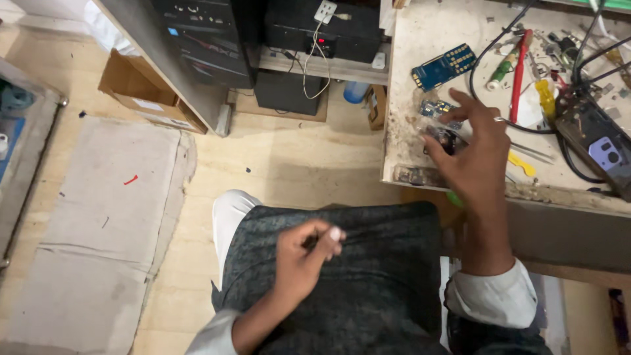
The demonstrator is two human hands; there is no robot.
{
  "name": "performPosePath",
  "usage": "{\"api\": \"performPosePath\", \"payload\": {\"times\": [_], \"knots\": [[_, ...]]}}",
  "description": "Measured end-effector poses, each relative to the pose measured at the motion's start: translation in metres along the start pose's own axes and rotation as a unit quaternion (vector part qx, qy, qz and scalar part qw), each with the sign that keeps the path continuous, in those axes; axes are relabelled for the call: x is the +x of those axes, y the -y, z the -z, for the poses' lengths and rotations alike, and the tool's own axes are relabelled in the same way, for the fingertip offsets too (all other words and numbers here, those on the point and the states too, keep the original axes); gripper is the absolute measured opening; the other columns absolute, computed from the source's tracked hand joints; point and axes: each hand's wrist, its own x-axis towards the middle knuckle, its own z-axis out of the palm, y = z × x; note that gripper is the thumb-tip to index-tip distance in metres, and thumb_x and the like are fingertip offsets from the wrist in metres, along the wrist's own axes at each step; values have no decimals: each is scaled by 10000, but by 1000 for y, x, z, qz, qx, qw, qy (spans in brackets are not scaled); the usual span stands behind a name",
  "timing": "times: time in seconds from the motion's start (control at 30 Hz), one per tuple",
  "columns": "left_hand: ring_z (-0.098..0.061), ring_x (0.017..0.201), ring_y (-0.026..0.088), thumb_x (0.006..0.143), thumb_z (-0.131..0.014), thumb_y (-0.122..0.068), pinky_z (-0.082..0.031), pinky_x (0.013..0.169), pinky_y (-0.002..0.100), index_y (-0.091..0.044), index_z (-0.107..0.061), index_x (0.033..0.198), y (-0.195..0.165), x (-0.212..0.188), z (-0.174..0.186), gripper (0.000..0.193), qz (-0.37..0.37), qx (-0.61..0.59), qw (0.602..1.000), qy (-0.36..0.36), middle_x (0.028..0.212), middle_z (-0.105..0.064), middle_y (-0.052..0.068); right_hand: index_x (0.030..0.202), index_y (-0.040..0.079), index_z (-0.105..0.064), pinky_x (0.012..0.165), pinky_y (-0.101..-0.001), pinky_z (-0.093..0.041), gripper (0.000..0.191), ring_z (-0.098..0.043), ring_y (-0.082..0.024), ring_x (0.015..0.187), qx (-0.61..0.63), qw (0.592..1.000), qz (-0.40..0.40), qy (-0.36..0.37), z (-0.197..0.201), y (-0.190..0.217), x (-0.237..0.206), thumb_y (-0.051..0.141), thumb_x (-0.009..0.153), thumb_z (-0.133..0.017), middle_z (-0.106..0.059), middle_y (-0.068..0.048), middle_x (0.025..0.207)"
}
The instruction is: The person sits at a repair bench and assembles a small camera module. They use tweezers to handle a tiny component, peel a protective film from a small transparent lens dome, press the dome onto the module, and place the assembled part on the workbench next to a small fan and circuit boards.
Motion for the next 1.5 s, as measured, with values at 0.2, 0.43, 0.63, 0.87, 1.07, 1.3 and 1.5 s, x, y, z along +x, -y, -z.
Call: {"api": "performPosePath", "payload": {"times": [0.2,0.43,0.63,0.87,1.07,1.3,1.5], "knots": [[-649,746,47,997,-694,-110,-516,681,207,11,-722,1026,-13,63,-25,127,-29,-45,997,47,839,-719,16,1433,32,-581,958,-414,-513,737,-664,-276,1054,-22,999,33,7,-1,6,-1,93,784,-926,-678,-110,1135],[-650,812,32,966,-698,-104,-532,707,208,-11,-676,1218,-37,121,-59,269,-100,5,994,48,973,-751,25,1457,18,-559,905,-363,-558,746,-700,-258,1032,-7,998,62,-3,2,3,0,78,812,-928,-672,-140,1157],[-692,844,69,1016,-683,-110,-538,694,230,61,-697,1255,-51,135,-78,294,-12,-97,985,140,985,-770,90,1471,6,-521,930,-324,-574,774,-710,-226,1048,105,990,79,-60,2,1,-13,54,827,-947,-677,-159,1176],[-715,946,86,1049,-660,-111,-584,846,236,77,-741,1136,-64,96,-79,223,-56,-99,985,127,1030,-786,106,1446,45,-516,1019,-341,-575,666,-673,-231,1146,299,943,82,-124,-9,19,-41,45,908,-909,-636,-157,1258],[-728,938,98,1048,-656,-123,-587,833,233,64,-750,1158,-81,75,-74,236,-56,-83,991,93,1019,-794,109,1206,-20,-675,929,-293,-599,317,-742,-238,1073,217,971,12,-97,12,41,-48,-67,920,-803,-711,-181,1136],[-754,970,108,1053,-663,-128,-602,888,233,26,-752,1175,-96,58,-63,216,-121,-19,991,56,1034,-806,110,1093,-34,-711,900,-293,-607,223,-755,-243,997,173,981,33,-86,21,61,-39,-85,910,-826,-733,-187,1063],[-771,988,122,1044,-669,-106,-604,891,234,7,-755,1170,-104,49,-60,190,-142,20,989,29,1052,-808,119,1080,-40,-716,891,-295,-617,229,-758,-243,989,175,980,48,-81,19,73,-35,-80,894,-843,-733,-193,1062]]}}
